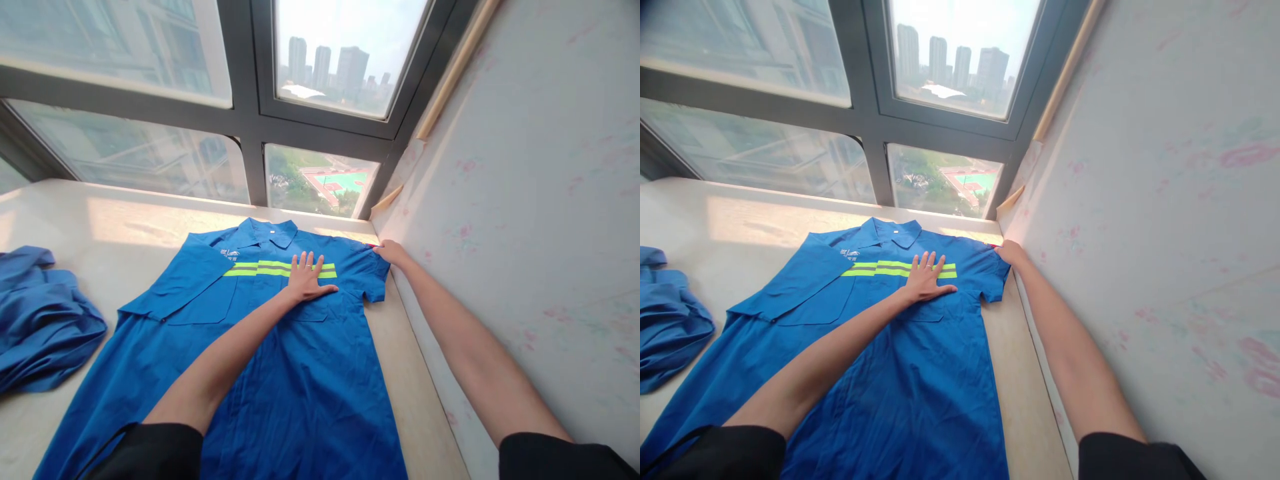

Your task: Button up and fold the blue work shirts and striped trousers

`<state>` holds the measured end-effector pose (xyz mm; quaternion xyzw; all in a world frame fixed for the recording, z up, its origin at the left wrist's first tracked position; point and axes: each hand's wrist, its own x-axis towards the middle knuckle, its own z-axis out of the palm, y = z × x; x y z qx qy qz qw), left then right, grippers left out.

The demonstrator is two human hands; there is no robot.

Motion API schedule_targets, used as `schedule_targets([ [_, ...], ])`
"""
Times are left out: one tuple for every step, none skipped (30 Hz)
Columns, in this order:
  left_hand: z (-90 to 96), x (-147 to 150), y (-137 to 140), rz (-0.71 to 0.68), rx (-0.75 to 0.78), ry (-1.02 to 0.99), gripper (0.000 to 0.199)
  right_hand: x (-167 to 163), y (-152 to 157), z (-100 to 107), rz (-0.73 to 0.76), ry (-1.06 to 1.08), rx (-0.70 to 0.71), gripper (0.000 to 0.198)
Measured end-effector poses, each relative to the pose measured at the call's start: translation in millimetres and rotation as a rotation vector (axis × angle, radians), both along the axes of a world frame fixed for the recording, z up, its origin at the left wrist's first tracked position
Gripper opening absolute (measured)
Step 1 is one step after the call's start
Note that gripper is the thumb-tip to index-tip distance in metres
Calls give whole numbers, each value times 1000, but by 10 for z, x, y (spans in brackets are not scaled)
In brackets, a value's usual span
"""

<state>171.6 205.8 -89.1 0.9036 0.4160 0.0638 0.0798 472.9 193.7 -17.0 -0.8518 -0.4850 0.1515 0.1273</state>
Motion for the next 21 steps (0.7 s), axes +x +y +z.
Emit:
schedule_targets([
  [-1,-1,1,1,7,-1,108,2,-3,19,-33,45,24,16],
  [-2,4,2,3,13,-2,108,-1,-13,36,-66,98,47,17],
  [-1,12,1,7,19,-3,107,-8,-27,52,-99,159,69,19],
  [4,23,-2,16,26,-4,106,-18,-45,70,-130,228,91,21],
  [15,36,-10,25,38,-4,105,-29,-64,90,-158,305,113,22],
  [35,50,-25,27,60,-5,103,-40,-83,114,-181,385,134,23],
  [63,65,-48,12,95,-9,99,-50,-104,142,-198,467,153,23],
  [99,81,-80,-26,141,-17,95,-59,-126,173,-208,548,167,24],
  [140,99,-121,-88,192,-27,88,-67,-151,205,-210,626,173,24],
  [183,120,-169,-169,238,-37,79,-75,-180,235,-206,698,167,24],
  [225,143,-222,-258,268,-40,67,-85,-214,261,-196,765,152,23],
  [261,168,-277,-344,275,-34,55,-97,-252,279,-183,828,133,21],
  [289,195,-331,-417,263,-19,43,-112,-294,289,-167,882,114,18],
  [308,222,-381,-473,238,2,32,-129,-338,290,-152,933,96,14],
  [318,249,-424,-513,211,22,26,-148,-383,284,-138,984,77,11],
  [320,273,-459,-537,189,34,24,-166,-425,271,-127,1031,56,10],
  [314,293,-485,-549,177,33,22,-180,-464,254,-130,1062,30,10],
  [305,308,-502,-551,172,21,22,-190,-497,235,-149,1070,-1,13],
  [292,316,-513,-549,173,6,22,-195,-522,217,-181,1060,-34,15],
  [279,319,-517,-549,176,-8,23,-193,-538,201,-221,1033,-66,18],
  [266,317,-518,-551,180,-17,25,-187,-544,187,-264,993,-88,21],
])
